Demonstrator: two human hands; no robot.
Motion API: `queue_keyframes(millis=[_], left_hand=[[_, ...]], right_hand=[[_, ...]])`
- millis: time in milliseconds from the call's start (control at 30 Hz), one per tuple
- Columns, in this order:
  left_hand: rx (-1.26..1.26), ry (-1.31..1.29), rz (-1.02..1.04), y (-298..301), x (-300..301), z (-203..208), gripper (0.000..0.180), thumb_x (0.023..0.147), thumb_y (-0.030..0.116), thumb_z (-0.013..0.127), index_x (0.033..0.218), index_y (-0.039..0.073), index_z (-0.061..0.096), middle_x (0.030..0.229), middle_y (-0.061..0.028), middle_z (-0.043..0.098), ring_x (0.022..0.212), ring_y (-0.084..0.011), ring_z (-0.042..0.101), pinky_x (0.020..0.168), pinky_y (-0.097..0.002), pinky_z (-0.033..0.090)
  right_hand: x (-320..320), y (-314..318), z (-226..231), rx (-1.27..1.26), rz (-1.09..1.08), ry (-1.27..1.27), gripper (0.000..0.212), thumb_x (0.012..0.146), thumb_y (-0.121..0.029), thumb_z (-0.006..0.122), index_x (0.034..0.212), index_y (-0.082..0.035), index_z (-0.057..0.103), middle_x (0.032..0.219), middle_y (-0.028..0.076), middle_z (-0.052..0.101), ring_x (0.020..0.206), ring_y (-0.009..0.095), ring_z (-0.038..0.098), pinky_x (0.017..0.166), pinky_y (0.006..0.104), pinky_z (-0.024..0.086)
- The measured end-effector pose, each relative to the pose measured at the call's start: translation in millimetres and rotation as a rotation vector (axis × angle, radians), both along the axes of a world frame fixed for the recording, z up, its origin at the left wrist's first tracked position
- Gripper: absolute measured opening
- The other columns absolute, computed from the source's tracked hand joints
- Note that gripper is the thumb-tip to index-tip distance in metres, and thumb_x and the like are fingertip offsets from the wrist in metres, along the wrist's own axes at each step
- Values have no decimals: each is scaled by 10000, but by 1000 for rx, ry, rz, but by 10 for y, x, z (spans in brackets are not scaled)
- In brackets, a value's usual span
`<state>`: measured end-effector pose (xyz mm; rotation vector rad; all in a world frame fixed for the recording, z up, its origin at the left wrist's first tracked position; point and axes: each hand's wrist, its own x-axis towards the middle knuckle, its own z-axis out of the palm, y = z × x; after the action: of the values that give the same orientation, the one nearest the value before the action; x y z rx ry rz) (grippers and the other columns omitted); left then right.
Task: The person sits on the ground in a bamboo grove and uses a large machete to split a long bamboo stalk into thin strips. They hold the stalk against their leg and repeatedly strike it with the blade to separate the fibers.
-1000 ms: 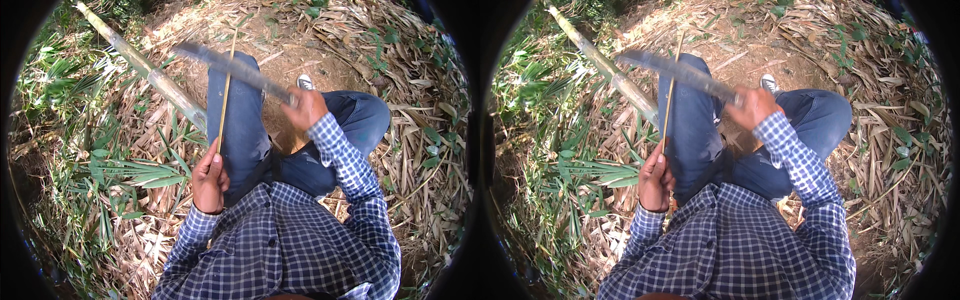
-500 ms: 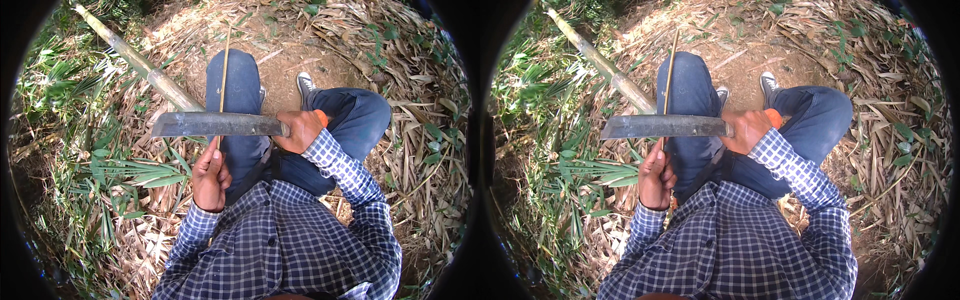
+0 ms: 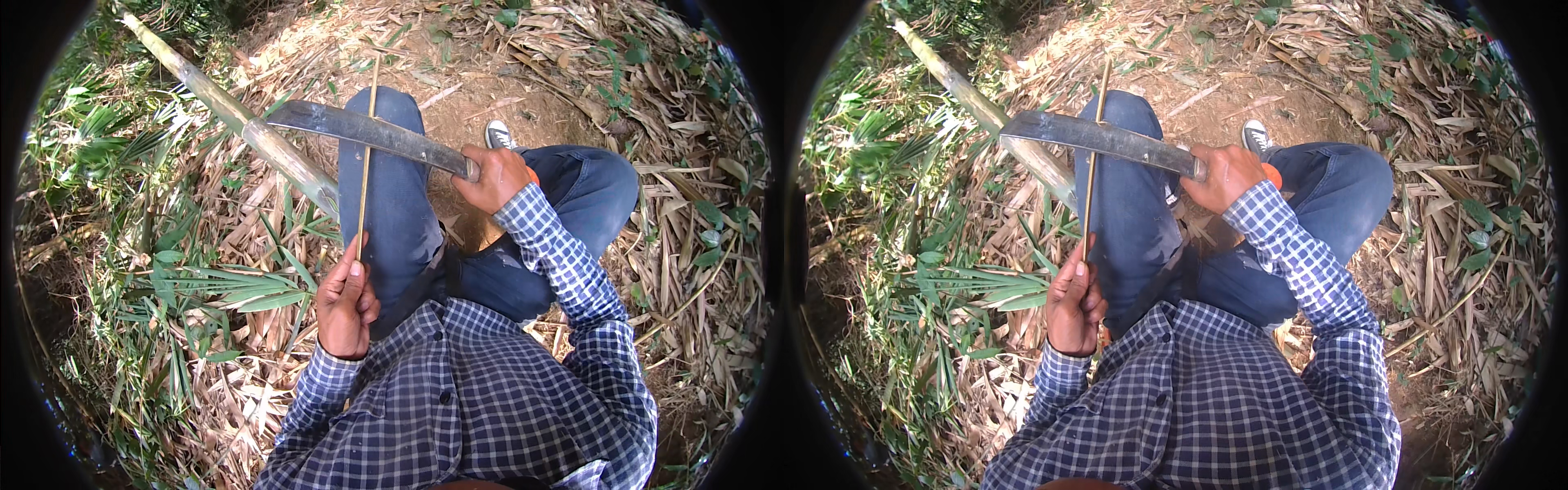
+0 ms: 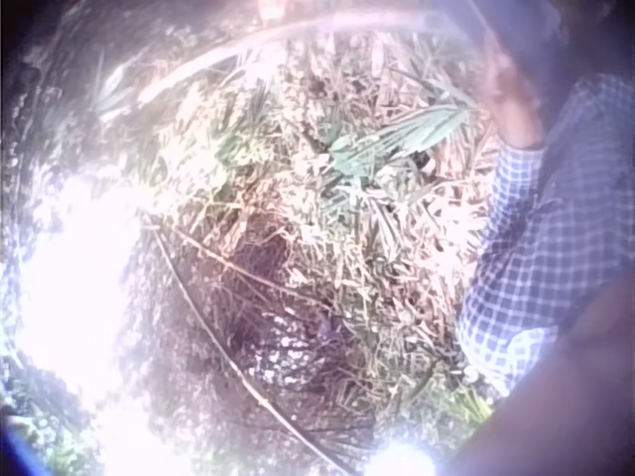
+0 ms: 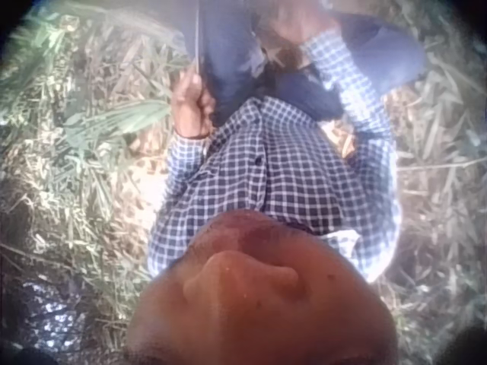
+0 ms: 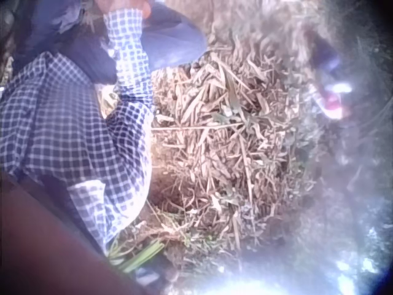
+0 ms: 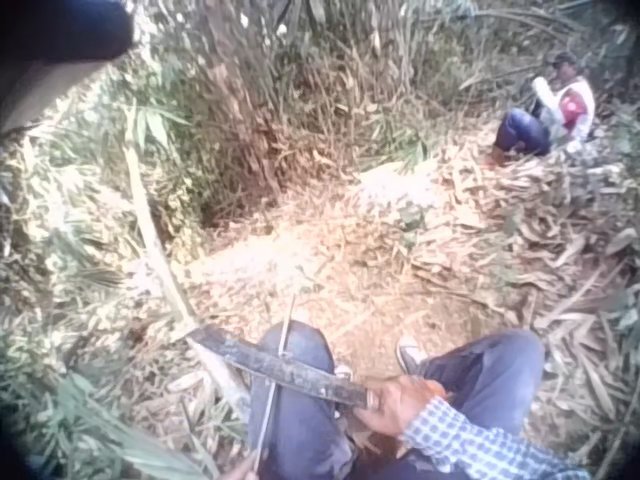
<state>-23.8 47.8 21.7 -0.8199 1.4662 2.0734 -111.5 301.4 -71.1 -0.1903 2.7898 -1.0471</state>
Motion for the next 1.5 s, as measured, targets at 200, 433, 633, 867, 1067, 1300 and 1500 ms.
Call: queue_keyframes(millis=[200,433,633,867,1067,1300,1500], left_hand=[[0,-2,3,-35,47,37,411,1035,136,467,1437,54,450,684,68,344,519,-22,277,432,-186,264],[-42,-47,28,-16,52,62,410,1036,140,467,1435,46,450,669,70,335,515,-19,269,428,-181,257],[-17,-31,6,-25,63,80,412,1038,134,457,1440,47,442,697,57,378,513,-19,269,427,-179,256],[-8,-8,-35,-62,158,44,439,1032,163,472,1446,26,418,727,61,387,524,-16,279,424,-168,245],[-16,-23,-27,-92,151,76,423,1032,156,475,1435,33,441,711,56,391,516,-17,283,423,-177,265],[-33,-44,-66,-63,145,32,449,1036,189,470,1446,16,413,742,57,380,529,-11,269,425,-161,235],[142,-66,21,-14,-7,-156,474,1043,215,458,1476,56,347,849,29,435,544,-9,275,427,-155,253]], right_hand=[[-46,38,-53,53,81,-27,302,722,-276,705,949,-76,708,675,194,663,636,377,663,634,459,545],[-77,24,-27,-4,63,25,273,724,-251,705,927,-68,694,635,172,641,637,382,649,618,459,529],[-262,64,-129,90,-58,-4,264,741,-289,701,898,-78,700,646,172,658,630,376,662,624,466,543],[-412,118,-173,121,-109,-7,253,744,-269,697,914,-82,712,659,173,671,606,361,666,629,468,555],[-312,65,-115,110,-33,10,263,750,-291,693,917,-88,710,682,189,671,645,376,671,646,478,549],[-501,152,-117,54,-223,-150,321,778,-306,685,1013,-89,720,693,176,681,673,358,685,683,455,559],[298,-90,145,-94,164,33,231,720,-242,716,845,-58,657,667,169,643,622,364,648,553,441,499]])
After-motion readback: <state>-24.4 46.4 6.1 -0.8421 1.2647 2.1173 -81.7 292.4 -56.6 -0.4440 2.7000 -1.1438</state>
